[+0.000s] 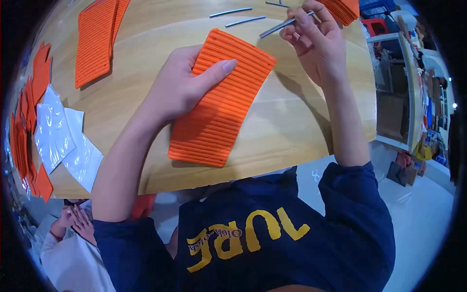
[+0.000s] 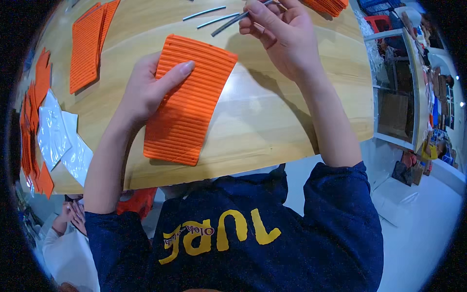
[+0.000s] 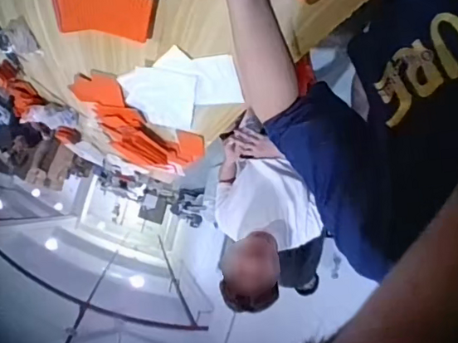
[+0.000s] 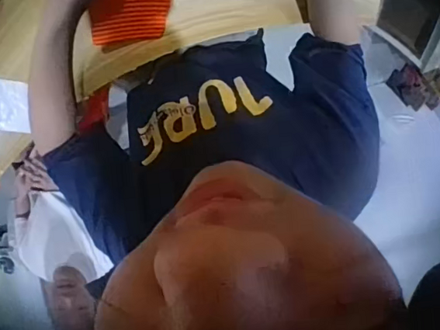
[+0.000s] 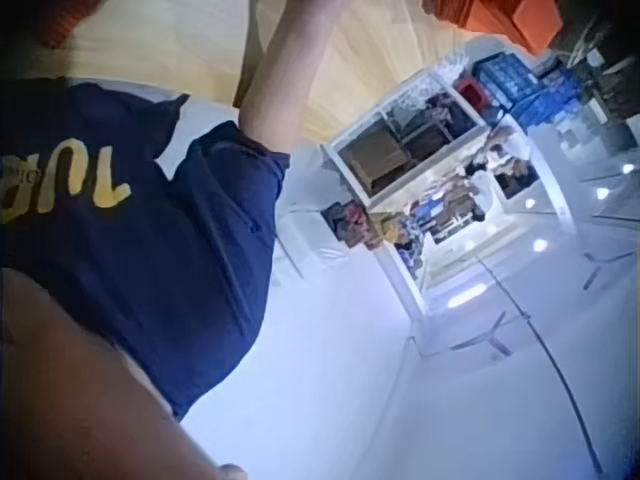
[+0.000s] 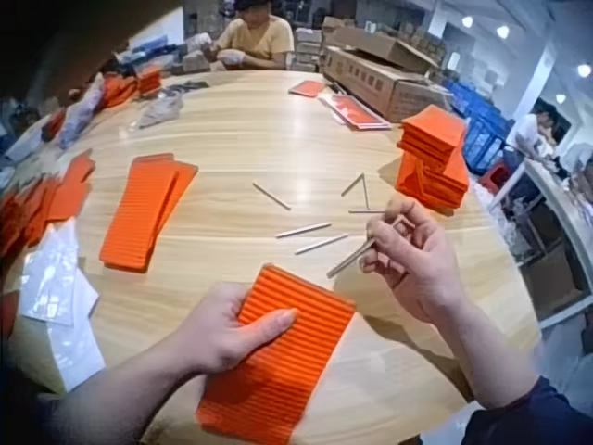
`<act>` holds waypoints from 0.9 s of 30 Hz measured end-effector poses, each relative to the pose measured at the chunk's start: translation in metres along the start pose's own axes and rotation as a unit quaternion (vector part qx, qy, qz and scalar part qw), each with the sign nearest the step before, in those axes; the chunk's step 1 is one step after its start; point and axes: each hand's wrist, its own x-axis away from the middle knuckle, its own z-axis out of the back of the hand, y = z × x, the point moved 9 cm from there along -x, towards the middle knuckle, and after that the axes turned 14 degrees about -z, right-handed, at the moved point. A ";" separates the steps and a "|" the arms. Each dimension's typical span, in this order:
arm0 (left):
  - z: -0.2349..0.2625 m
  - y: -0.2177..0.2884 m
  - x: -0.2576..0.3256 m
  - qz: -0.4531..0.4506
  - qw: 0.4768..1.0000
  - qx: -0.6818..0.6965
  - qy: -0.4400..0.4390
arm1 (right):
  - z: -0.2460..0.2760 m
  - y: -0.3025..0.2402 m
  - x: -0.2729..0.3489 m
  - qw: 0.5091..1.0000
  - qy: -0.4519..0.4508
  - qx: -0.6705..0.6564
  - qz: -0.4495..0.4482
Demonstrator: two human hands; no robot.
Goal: Assembling orange paper folders by inserting small metal components into the spine/binding using hands and a metal tool.
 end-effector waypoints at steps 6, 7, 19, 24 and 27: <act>0.000 0.004 0.000 -0.021 1.000 0.003 0.001 | 0.001 0.014 0.003 0.987 -0.113 -0.098 -0.063; -0.001 0.005 -0.001 -0.024 1.000 0.004 0.000 | 0.001 0.018 0.004 0.988 -0.106 -0.093 -0.068; -0.002 0.005 -0.001 -0.020 1.000 0.012 -0.002 | -0.010 0.018 0.015 0.995 -0.071 -0.015 -0.071; 0.000 0.001 0.001 -0.018 1.000 0.023 -0.003 | -0.014 0.015 0.012 0.986 -0.113 0.048 -0.109; 0.000 0.001 0.000 -0.021 1.000 0.023 -0.002 | -0.019 0.009 0.014 0.988 -0.112 0.070 -0.080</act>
